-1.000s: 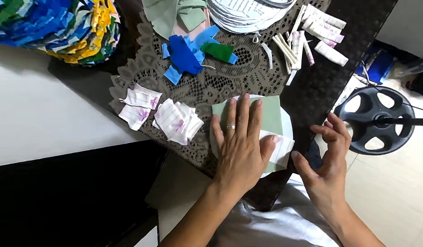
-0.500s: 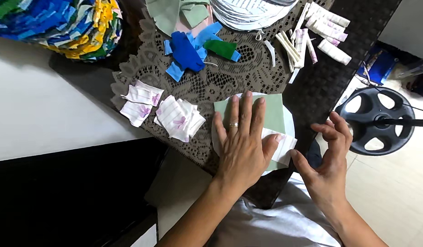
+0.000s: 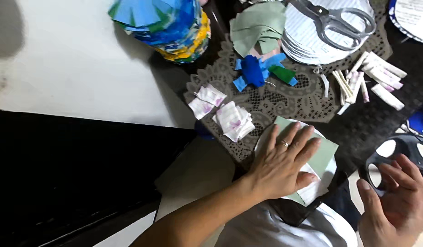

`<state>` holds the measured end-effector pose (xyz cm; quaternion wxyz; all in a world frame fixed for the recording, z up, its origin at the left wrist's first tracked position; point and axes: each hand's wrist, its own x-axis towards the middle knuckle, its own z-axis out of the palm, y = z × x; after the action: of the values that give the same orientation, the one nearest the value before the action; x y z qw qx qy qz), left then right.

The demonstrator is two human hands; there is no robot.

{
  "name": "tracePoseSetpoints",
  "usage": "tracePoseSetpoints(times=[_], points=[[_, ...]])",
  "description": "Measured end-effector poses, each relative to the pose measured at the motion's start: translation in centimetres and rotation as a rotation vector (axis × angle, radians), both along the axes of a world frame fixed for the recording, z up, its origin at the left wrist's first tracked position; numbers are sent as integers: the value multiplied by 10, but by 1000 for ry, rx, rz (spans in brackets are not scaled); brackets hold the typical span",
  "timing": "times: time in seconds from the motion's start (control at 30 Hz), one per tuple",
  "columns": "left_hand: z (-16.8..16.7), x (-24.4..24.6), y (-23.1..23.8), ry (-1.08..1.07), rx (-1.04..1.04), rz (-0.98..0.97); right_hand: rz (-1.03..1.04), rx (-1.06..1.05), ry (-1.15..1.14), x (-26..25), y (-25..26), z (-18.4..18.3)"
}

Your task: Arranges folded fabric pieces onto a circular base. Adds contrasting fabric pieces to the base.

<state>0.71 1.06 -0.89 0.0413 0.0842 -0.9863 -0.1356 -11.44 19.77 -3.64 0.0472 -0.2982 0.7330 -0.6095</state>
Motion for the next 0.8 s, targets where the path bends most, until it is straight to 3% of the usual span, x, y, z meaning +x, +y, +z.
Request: tracePoseSetpoints(times=[0.1, 0.2, 0.3, 0.6, 0.8], points=[[13, 5, -10, 118, 96, 98, 25, 12, 63, 1, -4, 2], [37, 24, -42, 233, 116, 343, 51, 13, 120, 1, -6, 3], [54, 49, -78, 194, 74, 484, 95, 13, 162, 1, -9, 5], [45, 64, -93, 100, 10, 497, 182, 23, 247, 8, -23, 17], [55, 59, -95, 13, 184, 616, 320, 125, 419, 17, -60, 33]])
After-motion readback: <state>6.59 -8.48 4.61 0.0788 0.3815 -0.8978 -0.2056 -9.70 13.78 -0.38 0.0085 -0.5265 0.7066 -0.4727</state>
